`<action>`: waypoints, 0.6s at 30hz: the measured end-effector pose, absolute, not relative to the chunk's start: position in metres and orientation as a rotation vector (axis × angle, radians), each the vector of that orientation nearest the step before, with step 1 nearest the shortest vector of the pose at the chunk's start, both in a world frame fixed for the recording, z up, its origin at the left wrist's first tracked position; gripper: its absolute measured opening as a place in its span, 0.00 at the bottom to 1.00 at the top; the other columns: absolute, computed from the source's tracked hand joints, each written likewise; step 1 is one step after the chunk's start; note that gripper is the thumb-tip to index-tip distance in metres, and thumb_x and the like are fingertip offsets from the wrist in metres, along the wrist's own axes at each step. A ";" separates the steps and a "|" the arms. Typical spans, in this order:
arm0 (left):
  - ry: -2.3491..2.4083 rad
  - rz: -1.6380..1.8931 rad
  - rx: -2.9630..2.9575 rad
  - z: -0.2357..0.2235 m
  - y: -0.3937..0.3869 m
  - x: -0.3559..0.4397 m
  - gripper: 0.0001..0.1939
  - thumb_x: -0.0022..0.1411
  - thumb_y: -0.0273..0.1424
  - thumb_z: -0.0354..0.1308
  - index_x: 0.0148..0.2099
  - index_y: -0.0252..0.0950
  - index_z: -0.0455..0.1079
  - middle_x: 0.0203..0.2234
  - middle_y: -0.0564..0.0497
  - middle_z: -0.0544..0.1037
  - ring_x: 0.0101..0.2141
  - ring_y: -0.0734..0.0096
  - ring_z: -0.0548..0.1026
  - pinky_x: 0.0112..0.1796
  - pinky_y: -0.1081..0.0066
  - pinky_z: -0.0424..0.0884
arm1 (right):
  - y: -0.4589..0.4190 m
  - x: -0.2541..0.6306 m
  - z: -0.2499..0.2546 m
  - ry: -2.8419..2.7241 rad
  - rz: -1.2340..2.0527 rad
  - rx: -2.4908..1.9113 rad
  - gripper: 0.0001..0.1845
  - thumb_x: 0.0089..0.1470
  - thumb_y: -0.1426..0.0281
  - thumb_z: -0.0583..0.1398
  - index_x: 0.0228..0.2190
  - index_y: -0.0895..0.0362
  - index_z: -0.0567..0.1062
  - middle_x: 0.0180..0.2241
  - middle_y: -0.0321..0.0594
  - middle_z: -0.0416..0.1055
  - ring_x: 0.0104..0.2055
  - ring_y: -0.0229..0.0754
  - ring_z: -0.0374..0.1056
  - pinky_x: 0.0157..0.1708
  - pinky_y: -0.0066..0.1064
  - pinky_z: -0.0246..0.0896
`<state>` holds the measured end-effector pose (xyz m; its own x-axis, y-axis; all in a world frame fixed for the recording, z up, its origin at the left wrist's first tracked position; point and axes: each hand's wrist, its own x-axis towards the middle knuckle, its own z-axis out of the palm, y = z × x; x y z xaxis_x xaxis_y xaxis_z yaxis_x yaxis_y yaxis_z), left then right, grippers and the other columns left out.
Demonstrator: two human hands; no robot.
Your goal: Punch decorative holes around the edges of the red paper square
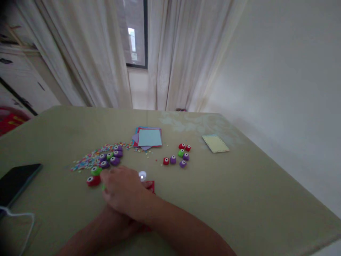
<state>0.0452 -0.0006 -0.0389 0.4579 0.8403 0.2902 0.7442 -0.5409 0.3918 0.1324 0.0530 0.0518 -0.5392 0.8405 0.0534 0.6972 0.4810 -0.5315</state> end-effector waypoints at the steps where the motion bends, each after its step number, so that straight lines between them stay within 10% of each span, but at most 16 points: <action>1: 1.257 0.635 2.536 -0.032 -0.004 0.042 0.25 0.70 0.44 0.64 0.67 0.48 0.74 0.61 0.49 0.80 0.58 0.46 0.79 0.57 0.47 0.77 | 0.061 0.151 0.060 -2.408 0.644 -1.232 0.11 0.58 0.68 0.71 0.42 0.50 0.77 0.44 0.40 0.81 0.49 0.53 0.77 0.51 0.43 0.74; 7: 1.221 0.596 2.619 -0.005 0.002 0.030 0.44 0.65 0.53 0.68 0.76 0.43 0.62 0.69 0.43 0.73 0.64 0.40 0.72 0.64 0.42 0.67 | 0.063 0.253 0.047 -1.908 0.696 -1.180 0.12 0.55 0.75 0.67 0.40 0.53 0.73 0.38 0.37 0.75 0.37 0.42 0.72 0.39 0.33 0.69; 18: 1.383 0.666 2.697 -0.007 0.007 0.026 0.37 0.70 0.52 0.65 0.73 0.41 0.64 0.65 0.45 0.77 0.58 0.48 0.74 0.58 0.52 0.65 | 0.058 0.295 0.022 -2.048 0.863 -1.205 0.15 0.54 0.79 0.69 0.43 0.55 0.76 0.39 0.37 0.76 0.35 0.41 0.71 0.36 0.30 0.67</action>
